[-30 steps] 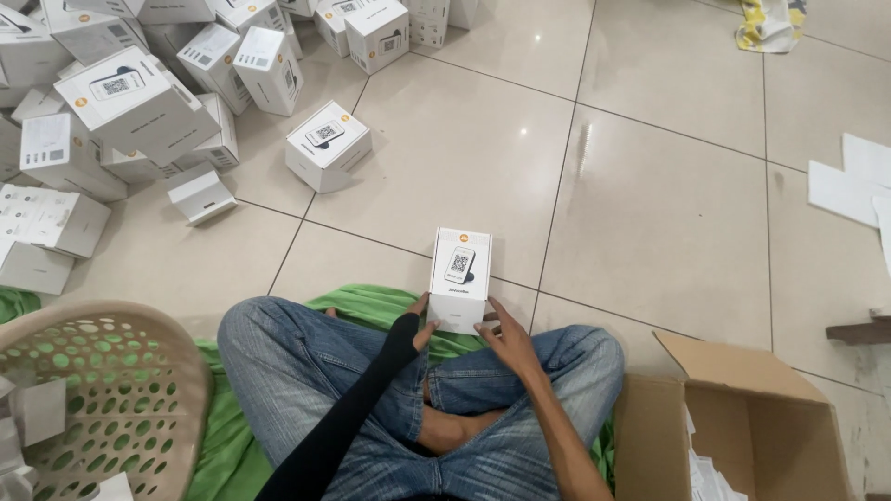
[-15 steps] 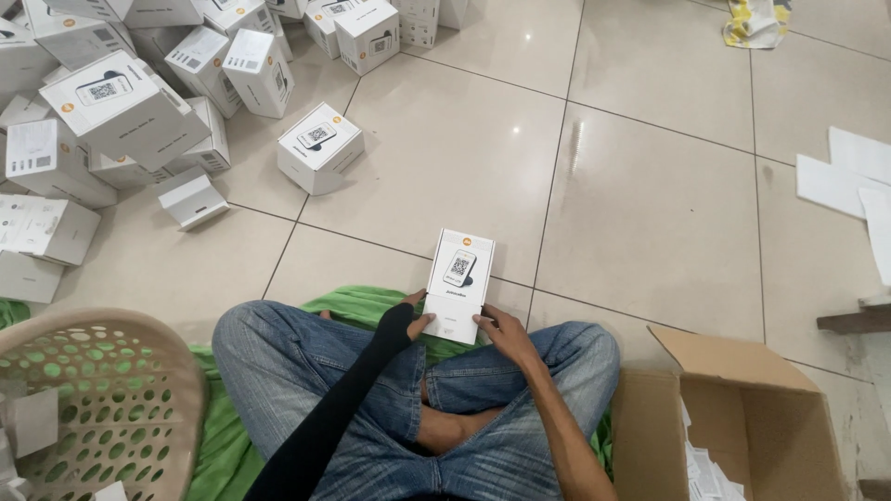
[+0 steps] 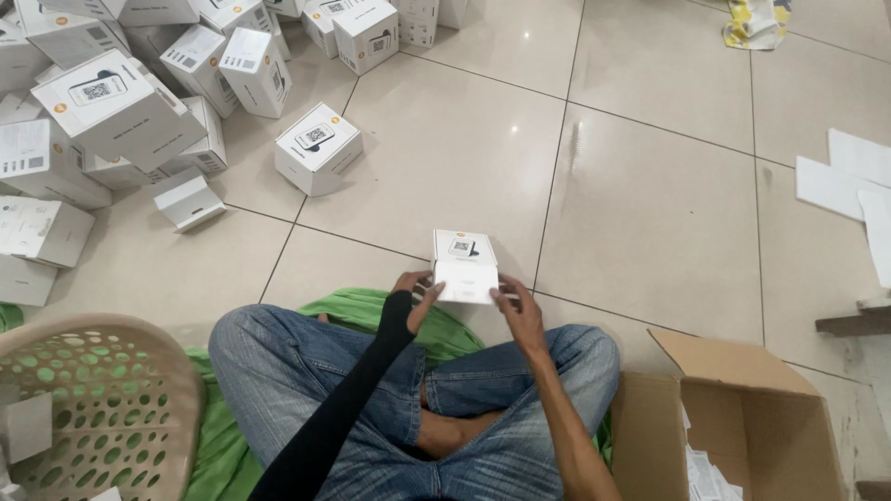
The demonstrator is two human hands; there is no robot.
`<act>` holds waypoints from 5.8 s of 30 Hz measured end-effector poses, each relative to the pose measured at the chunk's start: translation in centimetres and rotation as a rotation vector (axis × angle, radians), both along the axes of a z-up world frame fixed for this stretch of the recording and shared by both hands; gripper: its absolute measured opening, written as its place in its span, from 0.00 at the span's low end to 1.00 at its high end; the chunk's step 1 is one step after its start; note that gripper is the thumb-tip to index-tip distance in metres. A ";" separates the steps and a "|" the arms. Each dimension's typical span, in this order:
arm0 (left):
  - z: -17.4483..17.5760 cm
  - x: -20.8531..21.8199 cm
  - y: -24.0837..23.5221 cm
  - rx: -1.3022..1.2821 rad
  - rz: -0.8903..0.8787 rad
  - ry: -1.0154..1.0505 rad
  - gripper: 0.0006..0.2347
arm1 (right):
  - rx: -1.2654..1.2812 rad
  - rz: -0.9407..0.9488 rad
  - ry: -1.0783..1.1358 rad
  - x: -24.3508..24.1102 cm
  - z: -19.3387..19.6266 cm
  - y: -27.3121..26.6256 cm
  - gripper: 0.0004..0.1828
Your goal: The person sits on the floor and packs small white boxes. They take folded papers from a large cardboard box, place them inside the small white boxes, close the lids, and then toss the packed boxes into a nearby plastic basket.
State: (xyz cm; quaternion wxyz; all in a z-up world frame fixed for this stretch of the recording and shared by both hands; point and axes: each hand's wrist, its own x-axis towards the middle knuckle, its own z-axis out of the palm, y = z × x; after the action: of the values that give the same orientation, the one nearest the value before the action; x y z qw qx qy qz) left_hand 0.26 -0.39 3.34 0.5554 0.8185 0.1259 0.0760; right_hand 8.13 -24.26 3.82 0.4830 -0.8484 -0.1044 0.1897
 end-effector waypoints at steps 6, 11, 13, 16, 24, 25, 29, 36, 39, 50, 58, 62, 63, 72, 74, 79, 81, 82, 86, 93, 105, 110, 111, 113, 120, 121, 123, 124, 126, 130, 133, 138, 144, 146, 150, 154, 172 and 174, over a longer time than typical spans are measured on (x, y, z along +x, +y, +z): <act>1.2 8.1 2.2 -0.070 0.015 0.000 0.32 | 0.153 -0.059 -0.001 5.9 3.7 3.7 0.39; -1.4 7.6 2.9 0.093 -0.378 0.114 0.38 | -0.131 0.170 0.002 3.8 4.5 -0.2 0.47; -3.2 6.1 1.4 0.183 -0.522 0.087 0.40 | -0.261 0.248 -0.023 1.8 2.8 -1.9 0.49; -3.5 3.3 -1.3 0.423 -0.574 0.009 0.37 | -0.334 0.281 -0.154 -1.4 1.4 -4.3 0.47; -9.7 10.4 -3.3 0.299 -0.961 0.266 0.33 | -0.462 0.361 -0.359 2.4 -7.1 -5.3 0.35; -6.3 10.6 -4.1 0.298 -0.964 0.266 0.33 | -0.463 0.358 -0.357 1.9 -4.1 -3.5 0.35; 2.0 11.5 -6.0 0.503 -0.340 -0.274 0.48 | -0.279 0.221 -0.614 1.0 3.5 1.1 0.57; -1.1 3.6 0.9 0.356 -0.322 -0.234 0.47 | -0.123 0.365 -0.387 -2.6 2.8 3.0 0.42; -1.7 -0.3 7.2 0.341 -0.244 -0.177 0.47 | -0.142 0.463 -0.349 -2.4 1.6 4.9 0.39; 0.9 -6.7 28.0 0.250 0.396 -0.264 0.40 | -0.096 0.818 -0.371 -0.3 8.1 28.3 0.38; -4.4 7.4 33.1 -0.055 0.422 -0.265 0.41 | 0.050 0.765 -0.294 8.3 2.9 40.3 0.43; -9.2 15.4 36.7 0.258 0.352 -0.296 0.40 | 0.132 0.404 -0.200 13.1 -3.2 39.9 0.45; -9.7 17.0 37.4 0.419 0.367 -0.235 0.40 | 0.167 0.312 -0.196 14.0 -4.8 39.4 0.47; -3.5 10.8 21.3 0.328 -0.191 0.245 0.51 | 0.146 0.038 -0.072 11.7 -5.8 23.2 0.42; -2.5 7.1 15.3 0.454 -0.305 0.243 0.56 | 0.083 0.018 -0.045 8.9 -5.4 17.6 0.41; -0.1 0.4 4.1 0.706 -0.403 0.365 0.62 | 0.046 -0.014 0.157 2.1 -3.3 7.1 0.38; 0.0 -2.0 2.4 0.684 -0.324 0.192 0.56 | 0.021 -0.079 0.179 0.8 -5.3 3.7 0.35; 0.1 -2.6 2.4 0.690 -0.329 0.186 0.56 | 0.026 -0.086 0.173 0.9 -6.2 2.4 0.35; 2.5 -2.1 3.9 0.340 -0.465 0.143 0.22 | 0.095 -0.017 0.152 -0.1 -8.9 -1.8 0.30; 6.4 10.0 8.7 -0.353 -0.155 -0.143 0.38 | 0.221 -0.028 0.007 -2.7 -3.2 1.5 0.31; 5.9 2.0 -1.7 0.426 -0.212 -0.470 0.38 | 0.168 0.104 -0.253 -6.9 1.0 -3.5 0.26; 7.2 1.8 -11.8 0.319 -0.536 -0.394 0.36 | 0.029 -0.110 -0.334 -12.8 11.6 -16.5 0.22; 7.8 1.9 -14.0 0.290 -0.578 -0.382 0.36 | -0.042 -0.135 -0.482 -14.2 11.6 -19.5 0.20; 8.8 2.1 -18.8 0.247 -0.681 -0.377 0.35 | -0.103 -0.356 -0.383 -16.6 12.4 -25.5 0.18; 10.3 3.9 -34.6 -0.024 -1.033 -0.463 0.33 | -0.342 -0.632 -0.197 -19.5 2.9 -41.3 0.23; 10.3 4.0 -36.5 -0.016 -1.035 -0.455 0.33 | -0.332 -0.632 -0.192 -18.8 2.0 -41.0 0.23; 10.4 4.1 -40.0 -0.076 -1.054 -0.334 0.33 | -0.453 -0.452 -0.492 -17.2 0.3 -40.2 0.37; 10.2 4.6 -41.2 -0.072 -1.048 -0.327 0.33 | -0.447 -0.446 -0.488 -16.5 1.0 -39.7 0.37; 9.9 5.7 -43.3 -0.148 -1.232 -0.326 0.33 | -0.537 -0.459 -0.421 -15.1 2.4 -38.7 0.36; 5.6 7.6 -46.1 0.105 -1.358 -0.266 0.27 | -0.423 -0.582 -0.227 -14.4 1.9 -41.6 0.17; 2.7 8.0 -47.3 0.237 -1.398 -0.388 0.26 | -0.118 -0.583 -0.085 -13.9 3.1 -43.1 0.13; 3.8 8.6 -47.7 -0.108 -1.016 -0.275 0.08 | 0.030 -0.888 -0.182 -13.0 4.9 -42.8 0.24; 3.8 9.1 -47.3 -0.330 -0.903 -0.145 0.09 | -0.405 -0.517 -0.324 -13.3 -1.3 -38.1 0.49; 3.7 9.3 -47.3 -0.404 -0.889 -0.083 0.09 | -0.358 -0.568 -0.177 -13.1 -0.7 -38.1 0.44; 3.5 9.2 -47.2 -0.408 -0.924 -0.085 0.09 | -0.408 -0.566 -0.093 -13.2 -0.1 -38.5 0.53; 2.8 9.2 -47.3 -0.532 -0.910 -0.024 0.10 | -0.245 -0.612 0.050 -13.2 2.5 -37.0 0.50; 2.3 9.7 -46.7 -0.385 -1.005 0.380 0.17 | -0.015 -0.640 -0.659 -13.3 6.5 -38.2 0.14; 3.8 8.9 -45.0 -0.426 -1.106 0.037 0.17 | 0.147 -0.964 -0.346 -12.2 9.6 -37.4 0.22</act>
State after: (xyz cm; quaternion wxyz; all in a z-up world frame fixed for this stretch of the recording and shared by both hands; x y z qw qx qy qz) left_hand 9.13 -45.41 7.14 0.6625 0.6341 -0.2971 -0.2660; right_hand -4.03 -61.61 13.41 0.5496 -0.7828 0.2072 -0.2053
